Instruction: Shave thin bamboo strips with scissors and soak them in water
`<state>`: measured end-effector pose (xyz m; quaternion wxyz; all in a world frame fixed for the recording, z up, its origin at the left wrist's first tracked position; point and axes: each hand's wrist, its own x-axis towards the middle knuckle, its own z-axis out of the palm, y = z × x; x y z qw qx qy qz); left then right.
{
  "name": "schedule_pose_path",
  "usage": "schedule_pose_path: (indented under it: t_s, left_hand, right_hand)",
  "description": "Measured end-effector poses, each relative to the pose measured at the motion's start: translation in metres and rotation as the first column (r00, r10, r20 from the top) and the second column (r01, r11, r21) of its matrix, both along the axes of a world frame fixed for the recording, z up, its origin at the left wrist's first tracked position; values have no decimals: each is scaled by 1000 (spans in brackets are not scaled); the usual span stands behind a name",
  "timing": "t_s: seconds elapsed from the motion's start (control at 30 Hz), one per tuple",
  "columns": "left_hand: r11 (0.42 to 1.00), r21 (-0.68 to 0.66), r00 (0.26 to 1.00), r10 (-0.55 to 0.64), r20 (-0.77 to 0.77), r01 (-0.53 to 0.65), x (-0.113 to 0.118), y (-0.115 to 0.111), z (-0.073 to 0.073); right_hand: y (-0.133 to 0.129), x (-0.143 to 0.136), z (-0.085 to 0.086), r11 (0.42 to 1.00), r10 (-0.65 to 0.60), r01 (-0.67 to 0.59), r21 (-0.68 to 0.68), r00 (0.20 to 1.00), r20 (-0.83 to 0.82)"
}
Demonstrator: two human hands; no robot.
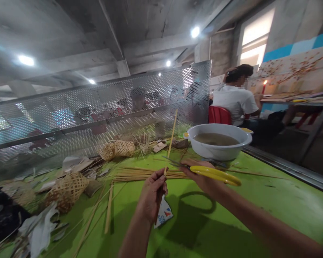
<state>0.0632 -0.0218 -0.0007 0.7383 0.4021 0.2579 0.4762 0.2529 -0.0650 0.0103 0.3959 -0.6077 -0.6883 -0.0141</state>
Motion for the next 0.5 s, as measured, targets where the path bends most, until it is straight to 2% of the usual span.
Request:
schedule_pose_path:
  t_s: [0.03,0.2,0.27,0.4,0.5]
  left_hand:
    - [1000,3,1000,3,-4,-3,0,0,0]
    - [999,-19,999,31,14,-30,-1,1,1]
    - [999,-32,1000,14,23,-13,0,1,1]
    - [999,-38,999,-29,24,30,1,0,0]
    - [999,-35,1000,-9,26,10,1,0,0]
  right_hand:
    - [0,0,0,1000,3,-3,-13,1000,0]
    - [-2,-8,-7,982,177,-174,-79,984,31]
    - [-2,-8,-7,985,158,-156,-71,987,33]
    - [1,-1,-3,999,32,-32,-28,999,-12]
    - [1,-2,-3,995,87,-87,-54,996,13]
